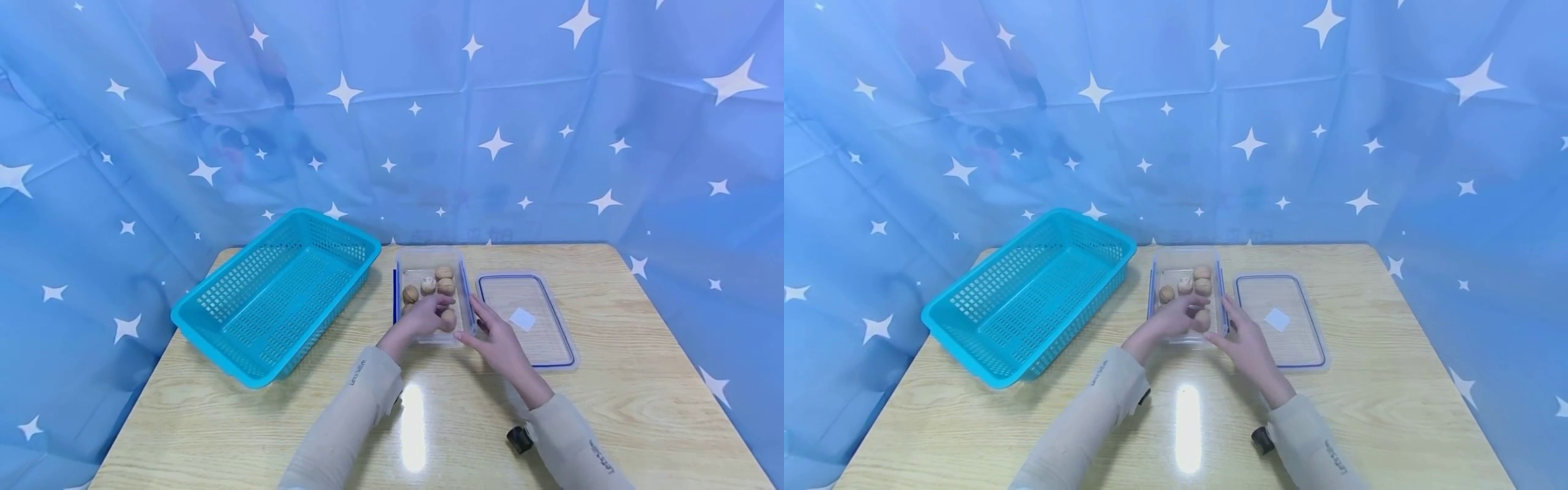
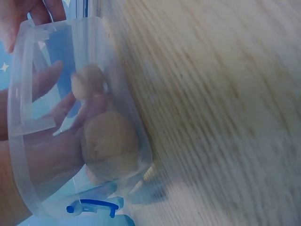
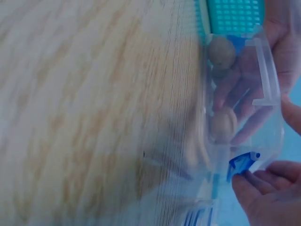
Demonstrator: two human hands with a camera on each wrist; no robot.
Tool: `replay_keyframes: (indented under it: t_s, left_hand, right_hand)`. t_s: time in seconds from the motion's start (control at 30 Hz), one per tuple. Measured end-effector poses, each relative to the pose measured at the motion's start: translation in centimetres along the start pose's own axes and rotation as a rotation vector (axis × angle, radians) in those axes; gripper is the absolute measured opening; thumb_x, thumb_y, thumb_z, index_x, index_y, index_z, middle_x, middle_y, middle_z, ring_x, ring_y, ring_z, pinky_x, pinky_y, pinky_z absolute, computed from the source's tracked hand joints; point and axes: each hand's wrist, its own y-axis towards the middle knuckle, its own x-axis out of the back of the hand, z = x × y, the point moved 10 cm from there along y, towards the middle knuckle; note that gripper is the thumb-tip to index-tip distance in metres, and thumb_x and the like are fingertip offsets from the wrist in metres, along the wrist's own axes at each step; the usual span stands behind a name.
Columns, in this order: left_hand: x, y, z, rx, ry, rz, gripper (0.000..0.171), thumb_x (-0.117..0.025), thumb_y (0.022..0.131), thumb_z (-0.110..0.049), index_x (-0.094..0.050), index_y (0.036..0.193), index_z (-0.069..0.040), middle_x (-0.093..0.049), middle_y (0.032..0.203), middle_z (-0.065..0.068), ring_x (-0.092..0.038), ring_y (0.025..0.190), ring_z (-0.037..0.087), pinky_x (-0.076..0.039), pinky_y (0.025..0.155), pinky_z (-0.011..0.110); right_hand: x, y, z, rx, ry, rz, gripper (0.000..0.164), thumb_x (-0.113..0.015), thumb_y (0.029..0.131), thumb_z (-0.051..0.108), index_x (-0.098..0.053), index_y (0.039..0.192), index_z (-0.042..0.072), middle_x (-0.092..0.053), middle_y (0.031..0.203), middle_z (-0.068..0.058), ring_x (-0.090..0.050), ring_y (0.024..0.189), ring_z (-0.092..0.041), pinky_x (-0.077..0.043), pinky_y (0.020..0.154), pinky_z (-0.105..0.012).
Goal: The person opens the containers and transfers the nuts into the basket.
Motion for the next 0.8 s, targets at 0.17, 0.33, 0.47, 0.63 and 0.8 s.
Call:
replay_keyframes:
  t_s: [0.17,0.33,0.47,0.63,0.8]
  left_hand:
    - [-0.6,0.2,-0.2,-0.018,0.046,0.039,0.051,-0.072,0.087,-0.002,-0.059,0.137,-0.008,-0.063,0.136,0.011,-0.063,0.12,0.026,-0.053,0.103,0.034]
    - [-0.9,0.2,-0.7,-0.039,0.096,0.052,0.048,-0.072,0.088,-0.006,-0.061,0.135,-0.008,-0.065,0.133,0.01,-0.065,0.117,0.022,-0.052,0.103,0.029]
    - [-1.0,0.2,-0.8,-0.046,0.125,0.041,0.044,-0.073,0.088,-0.007,-0.064,0.131,-0.009,-0.068,0.129,0.008,-0.065,0.115,0.02,-0.052,0.101,0.027]
    - [-1.2,0.4,-0.6,-0.038,0.134,0.056,0.036,-0.071,0.09,-0.007,-0.068,0.125,-0.009,-0.07,0.124,0.006,-0.064,0.117,0.02,-0.051,0.102,0.027]
    - [-1.4,0.4,-0.6,-0.041,0.148,0.074,0.029,-0.071,0.091,-0.01,-0.072,0.119,-0.012,-0.072,0.121,0.003,-0.064,0.116,0.019,-0.05,0.103,0.028]
  right_hand:
    - [0.0,0.0,-0.1,-0.012,0.019,0.001,0.081,-0.072,0.092,0.019,-0.025,0.155,-0.003,-0.022,0.162,-0.025,-0.035,0.144,-0.045,-0.039,0.113,-0.048]
    - [0.1,-0.1,-0.2,-0.024,0.016,0.001,0.082,-0.072,0.093,0.022,-0.025,0.155,-0.002,-0.022,0.163,-0.025,-0.036,0.143,-0.045,-0.039,0.113,-0.048]
    - [0.1,0.0,-0.3,-0.034,0.024,0.001,0.082,-0.072,0.092,0.022,-0.025,0.156,-0.001,-0.022,0.163,-0.024,-0.036,0.143,-0.045,-0.04,0.113,-0.048]
    - [0.0,0.0,-0.4,-0.035,0.026,0.0,0.082,-0.072,0.092,0.02,-0.026,0.156,-0.001,-0.023,0.163,-0.024,-0.036,0.144,-0.043,-0.039,0.113,-0.047]
    - [0.0,0.0,-0.3,-0.033,0.032,0.001,0.082,-0.073,0.092,0.02,-0.026,0.156,-0.002,-0.024,0.163,-0.024,-0.036,0.144,-0.043,-0.04,0.113,-0.047]
